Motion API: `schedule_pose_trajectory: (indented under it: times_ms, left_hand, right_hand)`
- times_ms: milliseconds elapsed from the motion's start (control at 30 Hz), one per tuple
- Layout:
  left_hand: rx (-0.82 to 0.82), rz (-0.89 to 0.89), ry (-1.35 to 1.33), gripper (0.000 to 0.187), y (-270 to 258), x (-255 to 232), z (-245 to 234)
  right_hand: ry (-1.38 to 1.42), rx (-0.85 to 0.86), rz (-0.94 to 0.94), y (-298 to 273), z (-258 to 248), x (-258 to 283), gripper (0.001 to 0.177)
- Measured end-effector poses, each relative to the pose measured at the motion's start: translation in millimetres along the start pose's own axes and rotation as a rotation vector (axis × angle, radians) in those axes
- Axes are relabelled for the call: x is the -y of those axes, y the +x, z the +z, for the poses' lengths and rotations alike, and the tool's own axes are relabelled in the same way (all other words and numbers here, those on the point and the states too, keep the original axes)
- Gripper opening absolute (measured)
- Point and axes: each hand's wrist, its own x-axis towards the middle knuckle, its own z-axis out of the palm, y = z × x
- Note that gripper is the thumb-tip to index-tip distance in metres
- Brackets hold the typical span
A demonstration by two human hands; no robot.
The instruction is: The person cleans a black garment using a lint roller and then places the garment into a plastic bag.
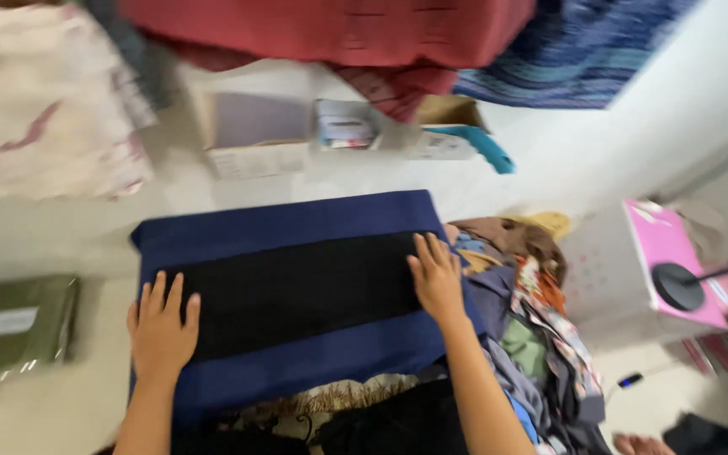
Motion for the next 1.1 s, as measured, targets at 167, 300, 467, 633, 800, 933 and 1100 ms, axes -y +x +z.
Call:
schedule_pose_trajectory:
  times_ms: [167,300,467,633,800,933,1100]
  left_hand:
    - [-0.355,-0.127,0.289,0.036,-14,20,17]
    - [-0.129,-0.319,0.372,0.052,-20,13,11]
    - [0.257,-0.544,0.205,0.053,-2,13,4]
    - [0.602,-0.679,0.044,0.056,21,22,-6]
    - [0.592,-0.705,-0.377,0.065,21,45,-4]
    - [0.64,-0.956,-0.922,0.09,41,2,-83]
    - [0.463,-1.051,-1.434,0.062,24,22,-34]
  right_hand:
    - [-0.168,0.427,0.139,-8,17,-32,0.059]
    - [-0.167,0.69,0.301,-3,21,-39,0.065]
    - [-0.254,0.705,0.286,-9,39,-53,0.068]
    - [-0.281,0.735,0.313,-9,46,-60,0.07]
    - [-0.246,0.751,0.323,-5,32,-49,0.069]
    - [-0.232,0.748,0.337,-3,23,-40,0.068]
    - [-0.187,0.732,0.334,2,8,-30,0.066]
